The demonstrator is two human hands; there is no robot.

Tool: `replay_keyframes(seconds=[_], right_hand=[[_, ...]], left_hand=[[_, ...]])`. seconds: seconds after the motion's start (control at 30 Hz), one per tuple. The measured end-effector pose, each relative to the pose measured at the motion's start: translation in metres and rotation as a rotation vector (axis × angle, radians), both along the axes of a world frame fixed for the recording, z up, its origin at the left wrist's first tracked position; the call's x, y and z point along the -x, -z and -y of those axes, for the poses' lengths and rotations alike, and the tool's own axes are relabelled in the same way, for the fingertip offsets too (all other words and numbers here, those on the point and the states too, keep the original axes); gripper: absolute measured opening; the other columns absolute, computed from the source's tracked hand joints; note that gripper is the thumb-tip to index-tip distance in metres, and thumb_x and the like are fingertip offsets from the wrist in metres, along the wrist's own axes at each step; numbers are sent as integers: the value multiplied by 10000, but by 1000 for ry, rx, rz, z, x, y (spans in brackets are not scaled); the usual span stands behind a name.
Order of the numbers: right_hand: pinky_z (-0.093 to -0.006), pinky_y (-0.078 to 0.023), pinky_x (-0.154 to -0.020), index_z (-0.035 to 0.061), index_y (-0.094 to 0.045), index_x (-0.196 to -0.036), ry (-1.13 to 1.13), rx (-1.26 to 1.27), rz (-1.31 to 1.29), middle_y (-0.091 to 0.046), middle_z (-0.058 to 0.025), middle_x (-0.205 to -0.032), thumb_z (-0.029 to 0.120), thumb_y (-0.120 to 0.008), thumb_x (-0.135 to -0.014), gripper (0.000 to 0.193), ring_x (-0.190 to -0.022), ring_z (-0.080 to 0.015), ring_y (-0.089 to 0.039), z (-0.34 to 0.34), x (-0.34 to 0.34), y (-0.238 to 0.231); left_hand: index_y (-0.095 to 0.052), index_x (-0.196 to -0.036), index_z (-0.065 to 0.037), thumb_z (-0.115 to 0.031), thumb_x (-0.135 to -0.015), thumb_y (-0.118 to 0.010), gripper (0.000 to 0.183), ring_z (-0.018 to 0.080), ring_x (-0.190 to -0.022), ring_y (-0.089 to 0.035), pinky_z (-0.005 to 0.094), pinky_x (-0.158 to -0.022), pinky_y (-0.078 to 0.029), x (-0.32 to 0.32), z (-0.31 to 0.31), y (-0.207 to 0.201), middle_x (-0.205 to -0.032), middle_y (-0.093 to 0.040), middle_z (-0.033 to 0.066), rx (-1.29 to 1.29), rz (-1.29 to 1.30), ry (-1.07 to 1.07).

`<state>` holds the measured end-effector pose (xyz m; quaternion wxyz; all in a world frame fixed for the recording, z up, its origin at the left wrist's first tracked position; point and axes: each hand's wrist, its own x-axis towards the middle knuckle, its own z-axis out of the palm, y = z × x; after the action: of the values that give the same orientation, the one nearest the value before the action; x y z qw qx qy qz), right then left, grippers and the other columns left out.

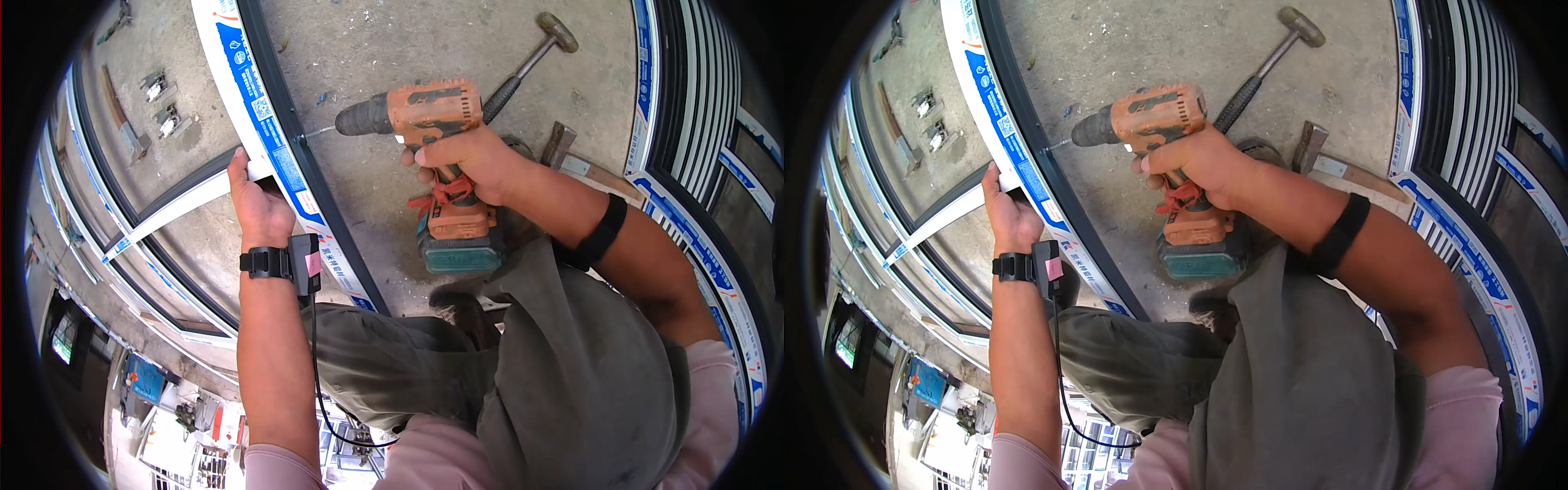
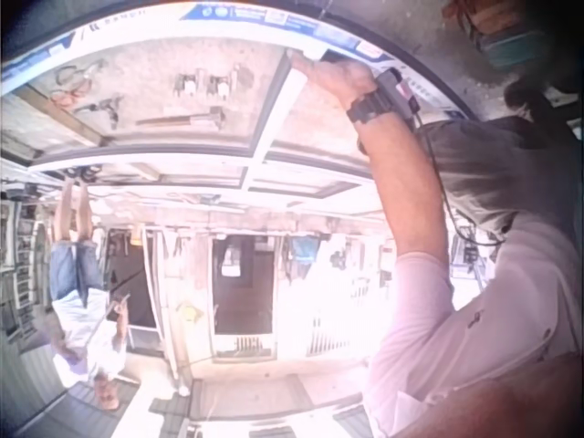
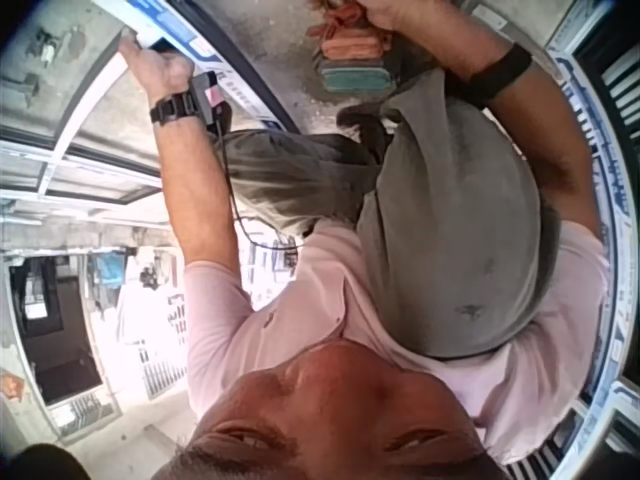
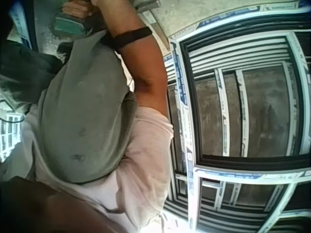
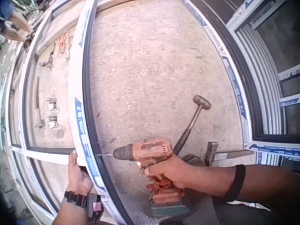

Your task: Assemble aluminum window frame sections by aligning pieces and securing them with screws using a power drill.

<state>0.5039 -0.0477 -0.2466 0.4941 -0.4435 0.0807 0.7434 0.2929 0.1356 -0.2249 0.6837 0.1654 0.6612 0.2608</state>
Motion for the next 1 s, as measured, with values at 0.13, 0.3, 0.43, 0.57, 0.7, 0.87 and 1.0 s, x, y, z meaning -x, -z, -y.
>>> replay_keyframes(seconds=[0.13, 0.3, 0.43, 0.57, 0.7, 0.87, 1.0], right_hand=[[-303, -502, -570, 56, -569, -1074, -12, 163, -235, -647, -97, -930, 103, -620, -833, 250, -690, -150, -596, -10, -12, -1], [-302, -497, -560, 66, -561, -1035, -37, 245, -297, -641, -80, -905, 134, -600, -863, 190, -672, -138, -579, -14, -14, -2], [-286, -510, -537, 74, -584, -1016, -58, 259, -259, -643, -56, -860, 154, -618, -844, 192, -642, -124, -597, -12, -11, -2], [-290, -519, -525, 60, -586, -1013, -56, 266, -248, -634, -56, -854, 142, -609, -844, 189, -623, -125, -602, -14, -14, -2], [-297, -529, -538, 50, -587, -1029, -47, 215, -249, -639, -66, -863, 122, -616, -833, 211, -630, -133, -611, -15, -11, -5], [-315, -505, -537, 33, -555, -1072, -58, 233, -177, -636, -90, -884, 88, -616, -831, 255, -682, -150, -598, -14, -14, 2], [-325, -511, -548, 21, -562, -1061, -64, 256, -188, -643, -111, -910, 49, -623, -815, 255, -650, -161, -596, -15, -16, 3]], left_hand=[[-603, -1086, -34, -302, -960, -461, 328, 235, -954, -648, 379, -886, -526, -4, -1, 3, -1050, -672, 103, -14, -36, -21], [-595, -1086, -42, -318, -958, -447, 338, 220, -931, -647, 362, -869, -529, -4, -1, 4, -1026, -670, 98, -23, -68, -3], [-589, -1090, -47, -318, -952, -453, 333, 215, -929, -643, 353, -865, -527, -6, 2, 4, -1027, -666, 94, -27, -84, -14], [-590, -1088, -52, -319, -944, -467, 327, 207, -931, -641, 345, -865, -525, -9, 3, 4, -1032, -666, 85, -25, -91, -17], [-598, -1095, -56, -334, -948, -465, 342, 206, -945, -642, 342, -873, -522, -2, 4, 4, -1035, -671, 89, -28, -144, -28], [-598, -1110, -52, -360, -932, -485, 373, 215, -985, -624, 354, -919, -488, -7, 5, 13, -1066, -664, 77, -35, -89, -69], [-599, -1107, -49, -355, -920, -501, 371, 213, -954, -629, 344, -890, -497, -5, 2, 9, -1056, -664, 81, -17, -60, -78]])
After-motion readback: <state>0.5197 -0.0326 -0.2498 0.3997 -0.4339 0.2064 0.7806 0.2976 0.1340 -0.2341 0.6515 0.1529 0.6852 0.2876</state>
